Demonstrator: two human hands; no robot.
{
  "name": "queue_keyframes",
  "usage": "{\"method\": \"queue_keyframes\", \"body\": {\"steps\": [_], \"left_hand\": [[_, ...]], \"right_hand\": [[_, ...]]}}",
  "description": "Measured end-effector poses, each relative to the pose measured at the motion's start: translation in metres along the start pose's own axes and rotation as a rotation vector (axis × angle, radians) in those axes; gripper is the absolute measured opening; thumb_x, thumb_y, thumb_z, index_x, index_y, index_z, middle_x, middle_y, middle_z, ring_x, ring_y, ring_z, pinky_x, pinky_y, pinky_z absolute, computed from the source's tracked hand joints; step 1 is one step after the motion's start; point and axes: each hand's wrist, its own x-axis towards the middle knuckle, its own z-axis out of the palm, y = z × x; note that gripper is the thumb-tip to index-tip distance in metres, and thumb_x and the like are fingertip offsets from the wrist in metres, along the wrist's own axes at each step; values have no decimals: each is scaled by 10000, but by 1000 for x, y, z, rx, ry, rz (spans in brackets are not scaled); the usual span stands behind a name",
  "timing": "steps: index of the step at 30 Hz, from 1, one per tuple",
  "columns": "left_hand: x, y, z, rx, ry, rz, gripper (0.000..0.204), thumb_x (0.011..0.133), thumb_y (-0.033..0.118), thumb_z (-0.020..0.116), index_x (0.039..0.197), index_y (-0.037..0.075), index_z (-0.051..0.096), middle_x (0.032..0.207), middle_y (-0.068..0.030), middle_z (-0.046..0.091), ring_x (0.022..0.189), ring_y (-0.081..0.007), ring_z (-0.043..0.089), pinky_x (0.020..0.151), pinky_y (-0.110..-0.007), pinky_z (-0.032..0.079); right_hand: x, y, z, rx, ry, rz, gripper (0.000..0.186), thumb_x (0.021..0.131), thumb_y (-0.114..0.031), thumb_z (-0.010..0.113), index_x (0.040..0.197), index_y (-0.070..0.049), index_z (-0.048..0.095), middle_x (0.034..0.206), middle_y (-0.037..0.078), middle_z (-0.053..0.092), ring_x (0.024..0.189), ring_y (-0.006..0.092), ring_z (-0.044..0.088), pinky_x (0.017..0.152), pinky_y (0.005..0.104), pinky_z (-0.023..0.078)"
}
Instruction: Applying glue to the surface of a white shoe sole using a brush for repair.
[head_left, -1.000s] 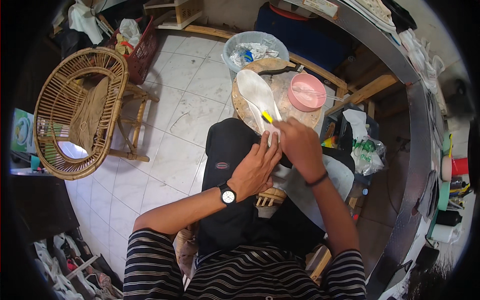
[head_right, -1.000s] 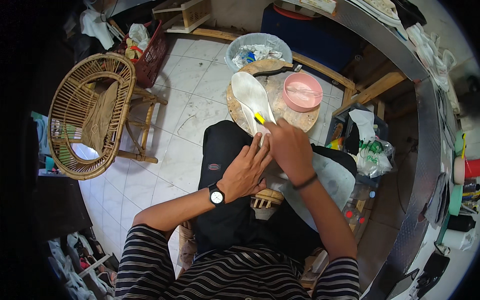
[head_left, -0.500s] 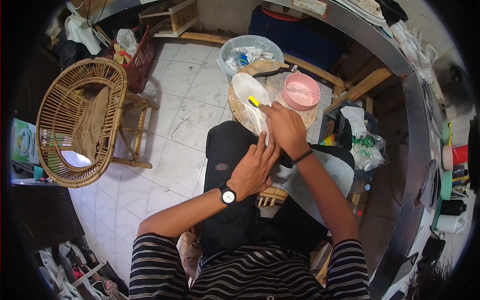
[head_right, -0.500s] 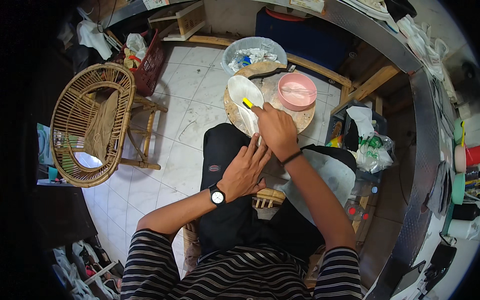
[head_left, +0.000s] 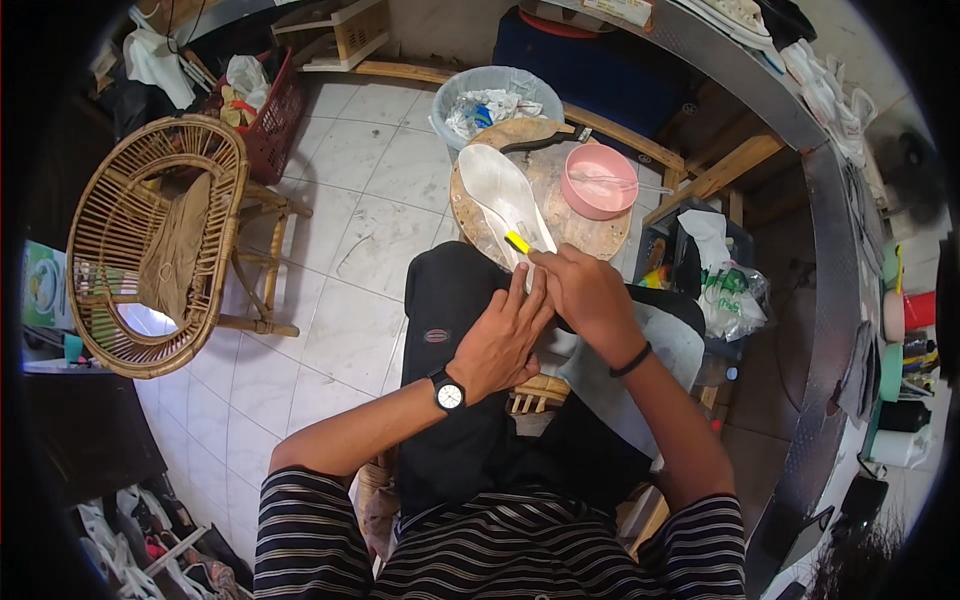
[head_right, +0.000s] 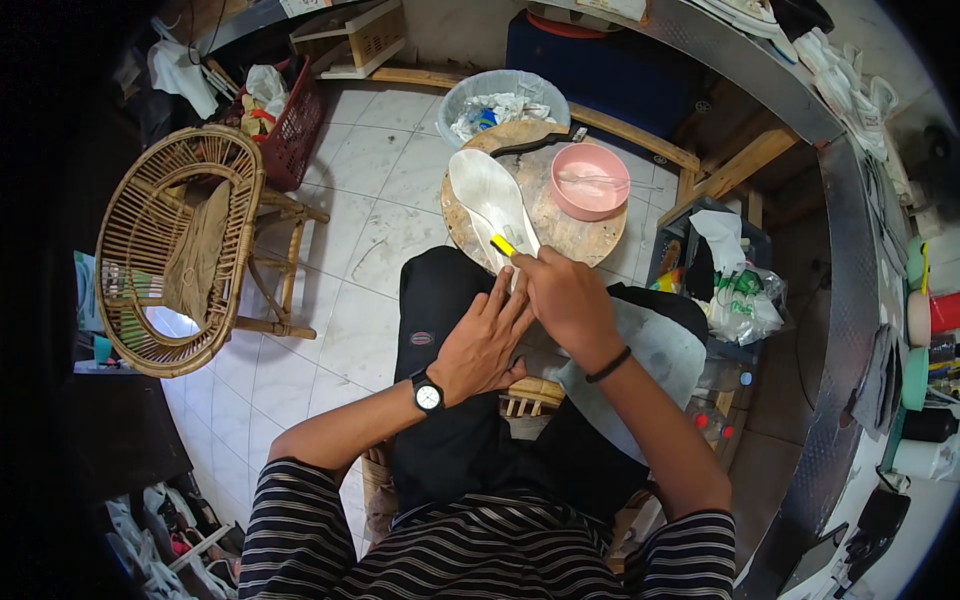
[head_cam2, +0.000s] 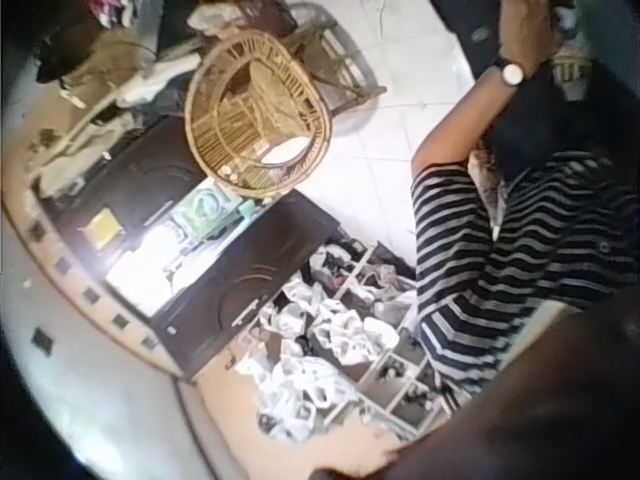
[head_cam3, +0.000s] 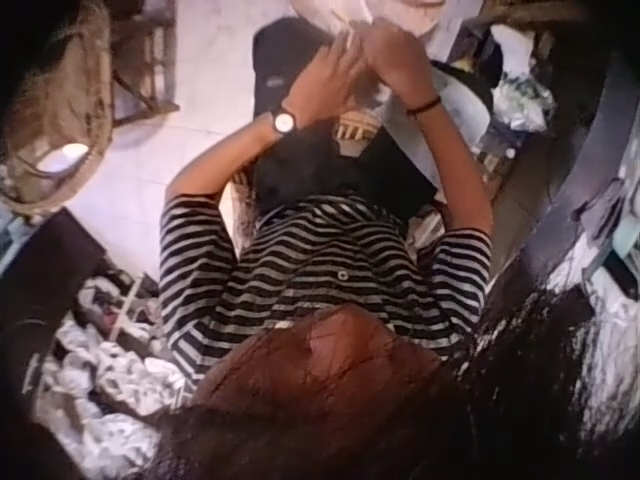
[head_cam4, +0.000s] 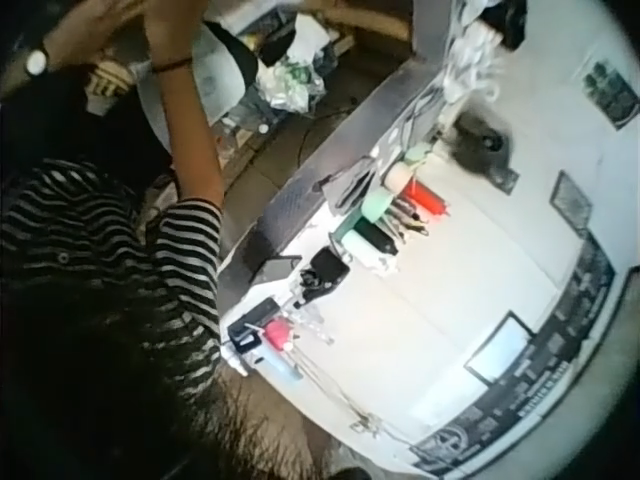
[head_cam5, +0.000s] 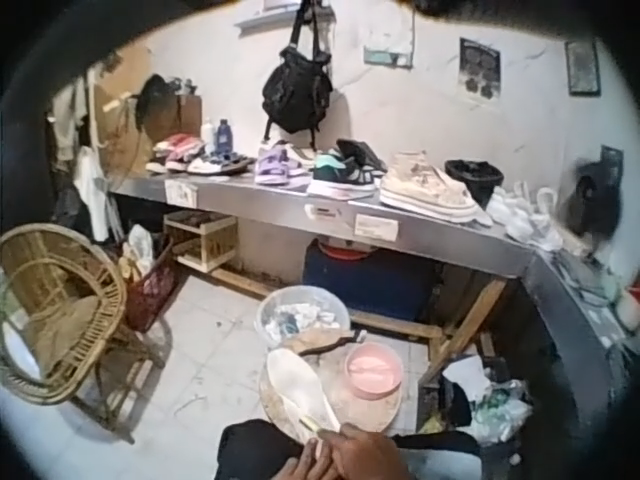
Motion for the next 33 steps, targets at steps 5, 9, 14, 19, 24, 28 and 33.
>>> {"method": "queue_keyframes", "body": {"steps": [5,9,14,19,24,28,33], "left_hand": [[-1,3,-1,19,69,-5,937,747,457,688,1505,-41,454,1534,-292,444,1417,-456,437,1003,-394,449],[0,1,2,9,5,-8,933,809,516,651,1527,-36,427,1571,-299,407,1447,-467,402,1014,-428,440],[1,1,4,12,30,-6,913,816,506,644,1523,-33,437,1559,-290,422,1450,-465,401,1018,-433,435],[-2,-1,3,-6,2,6,930,804,528,663,1512,-35,447,1558,-284,427,1447,-456,407,1020,-425,436],[-1,0,2,7,17,-1,951,796,534,673,1520,-37,440,1576,-286,408,1447,-447,410,1025,-424,437],[0,0,2,-3,5,-6,968,797,521,674,1544,-38,413,1593,-289,386,1445,-444,412,1028,-429,438],[0,-1,4,-19,16,-14,983,790,523,682,1548,-40,406,1595,-289,383,1449,-445,406,1037,-433,437]], "right_hand": [[9,9,8,-124,39,115,356,871,-65,635,1206,-128,740,927,130,658,806,361,713,716,481,575],[8,8,11,-94,108,111,332,876,-76,629,1188,-108,740,910,141,657,806,362,715,717,480,575],[24,-4,6,-143,125,167,287,878,-37,599,1125,-66,743,916,185,683,869,387,706,765,481,569],[30,-2,15,-243,168,161,293,887,-61,606,1142,-87,749,910,191,693,854,386,715,760,487,578],[16,13,20,-200,81,136,287,904,-69,604,1154,-84,743,934,166,682,803,363,729,704,473,583],[9,11,9,-216,102,97,320,888,-50,611,1170,-111,748,935,152,678,791,353,718,711,463,581],[-16,-1,-10,-86,35,102,314,897,-77,608,1172,-130,752,912,121,673,805,344,716,721,457,580]]}}
